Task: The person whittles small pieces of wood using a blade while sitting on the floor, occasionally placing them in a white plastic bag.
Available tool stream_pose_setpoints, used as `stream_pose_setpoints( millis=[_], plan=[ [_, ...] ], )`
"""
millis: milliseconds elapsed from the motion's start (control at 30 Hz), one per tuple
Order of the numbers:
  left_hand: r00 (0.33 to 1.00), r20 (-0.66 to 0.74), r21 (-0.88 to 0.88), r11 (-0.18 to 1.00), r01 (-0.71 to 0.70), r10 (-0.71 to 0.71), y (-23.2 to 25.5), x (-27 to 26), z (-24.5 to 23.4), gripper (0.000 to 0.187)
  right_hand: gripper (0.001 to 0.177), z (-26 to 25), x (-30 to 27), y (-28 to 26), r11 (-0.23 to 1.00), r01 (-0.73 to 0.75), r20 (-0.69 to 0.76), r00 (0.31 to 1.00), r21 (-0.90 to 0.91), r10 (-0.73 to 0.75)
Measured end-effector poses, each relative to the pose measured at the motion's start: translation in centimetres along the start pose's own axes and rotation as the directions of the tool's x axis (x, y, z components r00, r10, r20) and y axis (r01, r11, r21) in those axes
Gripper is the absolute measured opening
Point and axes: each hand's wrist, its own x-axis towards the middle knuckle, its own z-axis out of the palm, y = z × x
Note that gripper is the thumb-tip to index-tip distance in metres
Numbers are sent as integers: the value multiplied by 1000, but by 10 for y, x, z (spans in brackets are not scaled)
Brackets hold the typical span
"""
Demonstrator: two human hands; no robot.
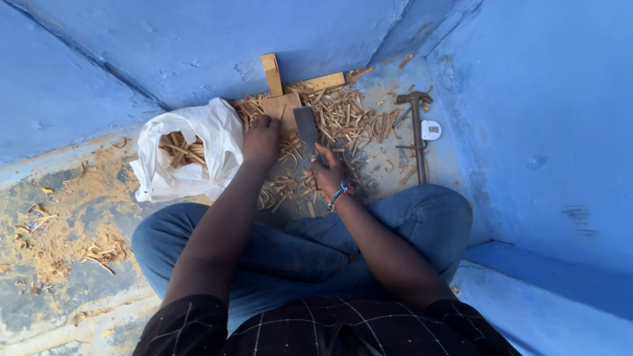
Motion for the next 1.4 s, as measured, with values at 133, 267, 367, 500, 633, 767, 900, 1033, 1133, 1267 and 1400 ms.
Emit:
stream_pose_setpoints(
  millis=[133, 267, 367, 500, 633, 767, 900, 1033, 1133, 1267, 1400],
  plan=[
    [1000, -26, 5, 1000, -3, 3, 8, 6, 7, 25, 48, -2, 0, 2, 1000, 23, -3, 1000, -12, -23],
    [986, 138, -77, 991, 107, -96, 6, 2, 6, 48, 51, 6, 0, 3, 1000, -5, -16, 1000, 5, 5],
    [998, 60, -57, 998, 7, -3, 3, 2, 5, 37, 52, 7, 2, -5, 997, -69, 33, 997, 32, 68],
    [999, 14, -115, 993, 33, -32, 2, -4, 15, 25, 50, 3, -2, -5, 998, -56, 28, 998, -35, 57],
    [991, -137, -251, 968, -24, -11, -6, 5, 25, 25, 51, 10, 2, 0, 999, -31, 49, 998, 12, 31],
    [981, -129, -354, 931, 90, -144, -7, 7, 36, 23, 53, 4, 5, 11, 1000, -23, 50, 999, 16, 23],
    [988, -152, -75, 997, -13, 1, -9, 7, 26, 23, 52, 10, 3, 9, 998, -30, -28, 999, -62, 28],
    [982, -187, -142, 990, -13, -14, -6, 2, 31, 20, 50, 11, -2, 6, 1000, -3, -16, 1000, -1, 3],
    [976, -213, -143, 987, -72, 41, -13, 7, 37, 28, 51, 14, -1, 4, 1000, -2, -17, 1000, -22, 2],
    [996, -69, -163, 985, 52, -64, -16, 12, 49, 23, 54, 9, 7, 8, 992, -2, -50, 999, -129, -5],
    [979, -203, -217, 974, -67, 22, -12, 5, 36, 34, 53, 9, 10, 13, 998, 23, -2, 1000, -58, -23]
  ],
)
